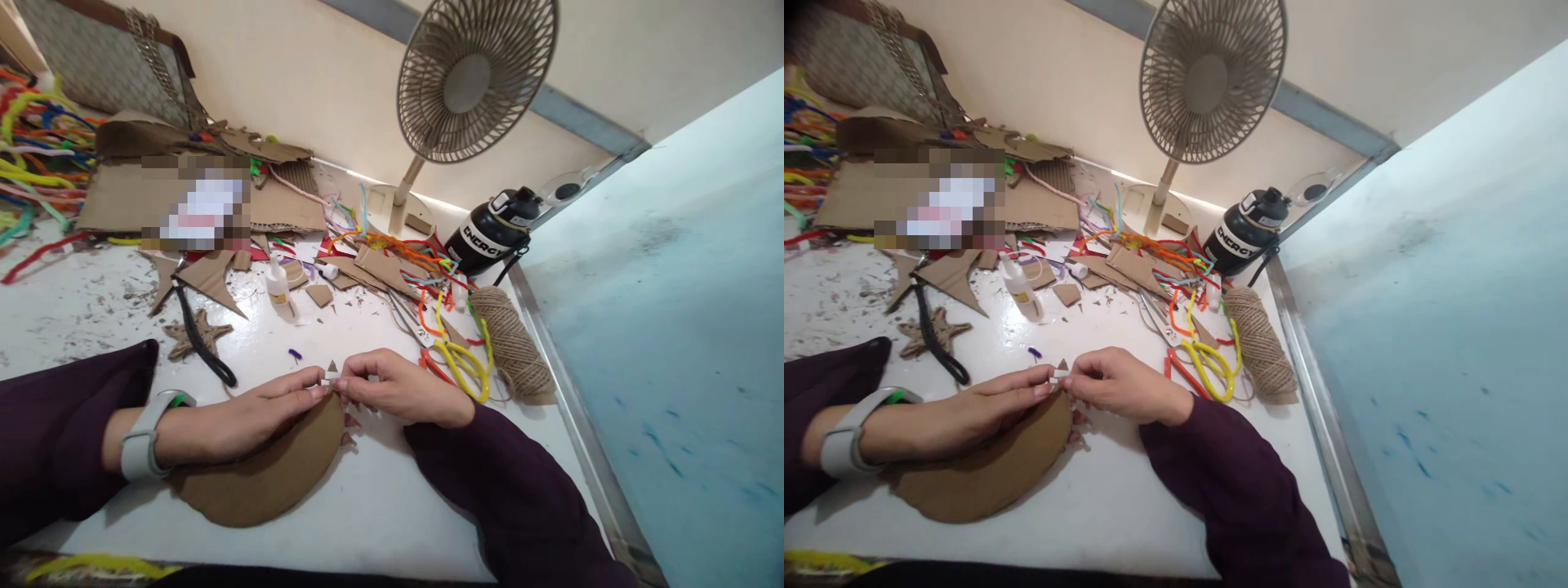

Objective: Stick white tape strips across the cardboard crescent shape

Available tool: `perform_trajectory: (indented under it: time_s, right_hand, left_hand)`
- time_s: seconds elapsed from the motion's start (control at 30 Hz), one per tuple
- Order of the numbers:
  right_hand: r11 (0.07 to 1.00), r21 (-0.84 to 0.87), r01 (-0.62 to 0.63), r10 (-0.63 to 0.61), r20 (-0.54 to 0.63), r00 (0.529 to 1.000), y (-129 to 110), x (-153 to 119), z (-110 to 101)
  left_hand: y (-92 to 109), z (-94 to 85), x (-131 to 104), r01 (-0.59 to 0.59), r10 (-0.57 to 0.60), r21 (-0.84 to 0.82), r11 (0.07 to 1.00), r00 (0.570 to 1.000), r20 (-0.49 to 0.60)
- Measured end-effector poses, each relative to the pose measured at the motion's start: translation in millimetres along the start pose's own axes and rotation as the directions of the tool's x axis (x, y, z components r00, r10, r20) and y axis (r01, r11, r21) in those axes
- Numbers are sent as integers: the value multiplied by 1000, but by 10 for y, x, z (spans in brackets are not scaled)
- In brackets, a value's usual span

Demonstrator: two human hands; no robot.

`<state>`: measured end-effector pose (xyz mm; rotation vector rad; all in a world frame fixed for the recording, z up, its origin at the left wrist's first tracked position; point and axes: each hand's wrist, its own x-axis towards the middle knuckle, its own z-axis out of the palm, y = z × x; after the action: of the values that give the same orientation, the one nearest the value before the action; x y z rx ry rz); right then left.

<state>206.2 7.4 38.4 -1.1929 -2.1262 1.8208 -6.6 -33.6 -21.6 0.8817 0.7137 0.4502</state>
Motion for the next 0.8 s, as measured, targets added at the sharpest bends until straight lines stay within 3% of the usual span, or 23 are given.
perform_trajectory:
  time_s: [0.33,0.57,0.8]
  right_hand:
    - [991,-132,-6,0,-50,999,-35,-40,-18]
    - [975,-213,-70,47,-109,993,-109,-68,5]
    - [981,-167,-100,86,-89,992,-120,-62,-11]
  left_hand:
    - [284,112,-58,-107,117,320,941,993,-10]
    - [291,119,-56,-117,149,402,908,988,-48]
    - [304,133,-55,-97,134,400,911,989,-67]
